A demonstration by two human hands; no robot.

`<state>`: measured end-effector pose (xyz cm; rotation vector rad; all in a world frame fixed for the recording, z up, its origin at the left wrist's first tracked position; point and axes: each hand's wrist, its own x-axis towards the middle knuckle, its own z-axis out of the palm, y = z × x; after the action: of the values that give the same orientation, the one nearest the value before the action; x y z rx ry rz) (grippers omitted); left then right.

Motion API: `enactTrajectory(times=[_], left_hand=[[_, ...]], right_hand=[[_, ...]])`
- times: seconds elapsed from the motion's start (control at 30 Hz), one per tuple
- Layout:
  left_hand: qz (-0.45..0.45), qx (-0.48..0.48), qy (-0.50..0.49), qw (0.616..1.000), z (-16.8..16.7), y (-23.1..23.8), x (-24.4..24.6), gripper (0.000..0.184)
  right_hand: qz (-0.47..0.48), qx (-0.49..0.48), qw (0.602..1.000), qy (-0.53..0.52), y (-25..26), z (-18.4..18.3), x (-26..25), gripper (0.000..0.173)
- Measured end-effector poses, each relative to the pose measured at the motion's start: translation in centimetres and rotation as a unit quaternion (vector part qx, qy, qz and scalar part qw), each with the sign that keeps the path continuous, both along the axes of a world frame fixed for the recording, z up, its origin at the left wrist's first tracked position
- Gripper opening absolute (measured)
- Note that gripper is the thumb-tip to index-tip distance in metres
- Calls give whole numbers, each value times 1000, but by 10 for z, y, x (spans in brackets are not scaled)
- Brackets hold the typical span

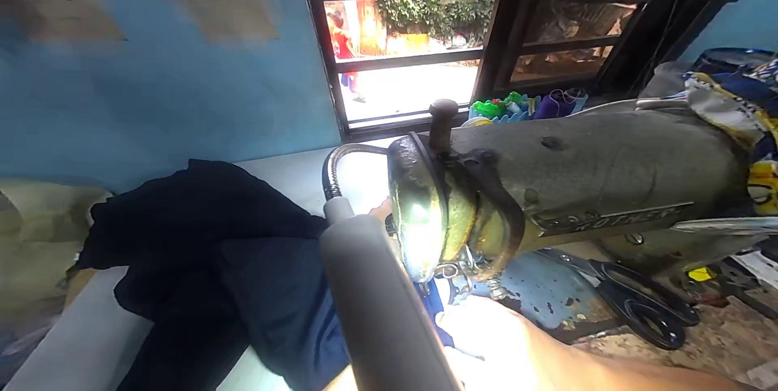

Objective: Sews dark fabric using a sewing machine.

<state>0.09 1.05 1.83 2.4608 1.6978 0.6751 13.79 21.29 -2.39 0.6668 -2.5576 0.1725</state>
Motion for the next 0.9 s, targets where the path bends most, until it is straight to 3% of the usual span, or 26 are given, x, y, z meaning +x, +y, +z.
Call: enactTrajectory(times=[0.17, 0.37, 0.6, 0.7, 0.8, 0.9], left_hand=[[60, -24, 37, 997, -7, 2, -20, 37], [113, -4, 174, 978, -26, 6, -26, 38], [97, 16, 164, 982, -34, 3, -23, 43], [76, -58, 200, 975, -25, 8, -22, 46], [85, -150, 140, 975, -12, 12, -20, 48], [89, -92, 157, 979, -22, 12, -22, 48]], right_hand=[[-34, 0, 999, 9, -6, -2, 8, 27], [-60, -5, 997, -39, -10, 4, 13, 24], [-43, -51, 993, -96, -15, 20, 19, 24], [2, -79, 992, -94, -14, 19, 22, 23], [31, -99, 993, -54, -13, 15, 22, 22], [54, -111, 991, -52, -13, 14, 22, 21]])
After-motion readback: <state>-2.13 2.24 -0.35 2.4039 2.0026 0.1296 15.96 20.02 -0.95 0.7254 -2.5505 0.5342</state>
